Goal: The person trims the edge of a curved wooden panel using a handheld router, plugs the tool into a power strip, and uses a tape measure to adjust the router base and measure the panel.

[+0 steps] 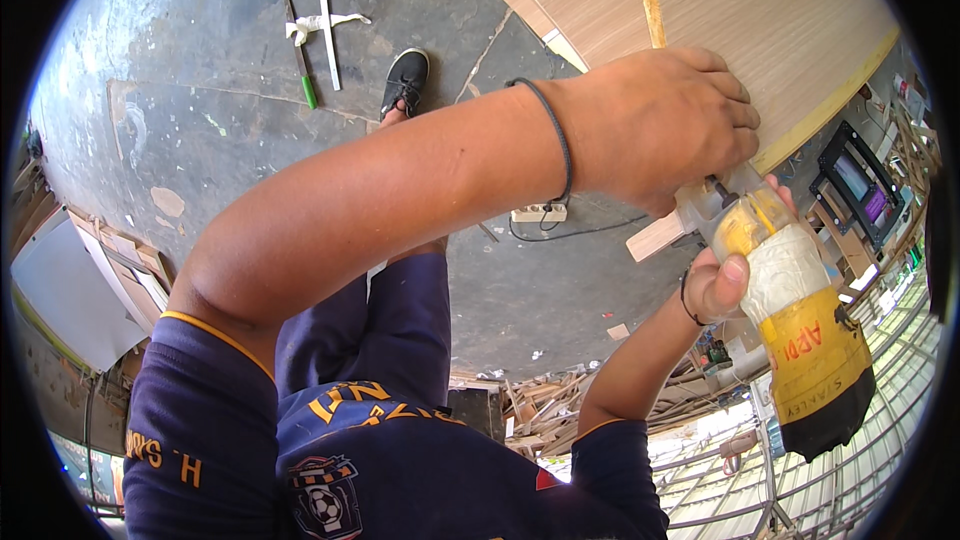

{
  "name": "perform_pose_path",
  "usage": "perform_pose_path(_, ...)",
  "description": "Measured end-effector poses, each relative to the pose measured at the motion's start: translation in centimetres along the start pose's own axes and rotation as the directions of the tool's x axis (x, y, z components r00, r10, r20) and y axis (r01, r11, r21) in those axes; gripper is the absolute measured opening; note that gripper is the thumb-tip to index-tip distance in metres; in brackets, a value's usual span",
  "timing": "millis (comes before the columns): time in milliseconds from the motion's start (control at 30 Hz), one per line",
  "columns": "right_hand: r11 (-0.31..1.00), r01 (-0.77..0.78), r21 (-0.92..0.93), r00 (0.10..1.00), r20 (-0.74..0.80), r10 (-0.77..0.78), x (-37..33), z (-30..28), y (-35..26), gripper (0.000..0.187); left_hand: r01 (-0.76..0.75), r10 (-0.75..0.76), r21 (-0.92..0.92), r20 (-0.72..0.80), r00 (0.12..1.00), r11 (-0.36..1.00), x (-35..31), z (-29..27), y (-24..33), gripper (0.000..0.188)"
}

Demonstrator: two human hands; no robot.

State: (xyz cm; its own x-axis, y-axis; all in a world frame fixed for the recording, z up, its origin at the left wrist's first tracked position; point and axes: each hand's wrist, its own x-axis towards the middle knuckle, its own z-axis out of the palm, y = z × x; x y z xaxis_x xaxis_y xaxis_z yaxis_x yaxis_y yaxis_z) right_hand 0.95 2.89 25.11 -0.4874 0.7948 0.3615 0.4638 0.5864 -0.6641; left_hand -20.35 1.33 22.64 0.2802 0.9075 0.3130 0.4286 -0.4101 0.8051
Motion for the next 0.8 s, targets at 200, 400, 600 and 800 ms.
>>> perform_pose_path(200,1.000,0.001,0.013,1.000,-0.031,-0.001,-0.21,0.25,0.02,0.082,-0.019,0.019,-0.016,-0.003,1.000,1.000,-0.05,-0.08,-0.19,0.066)
perform_pose_path(400,0.999,-0.030,0.024,0.998,-0.051,0.032,-0.40,0.34,-0.39,0.082,-0.023,0.023,0.001,0.001,1.000,1.000,-0.12,-0.03,-0.11,0.067)
perform_pose_path(600,0.999,-0.019,0.042,0.997,-0.070,0.022,-0.64,0.55,-0.41,0.083,-0.029,0.029,-0.022,-0.002,1.000,0.999,-0.29,-0.17,-0.11,0.067)
perform_pose_path(800,0.999,-0.006,0.050,0.995,-0.098,0.010,-0.76,0.31,-0.91,0.085,-0.072,0.073,-0.055,0.012,0.997,0.996,-0.35,-0.41,-0.14,0.073)
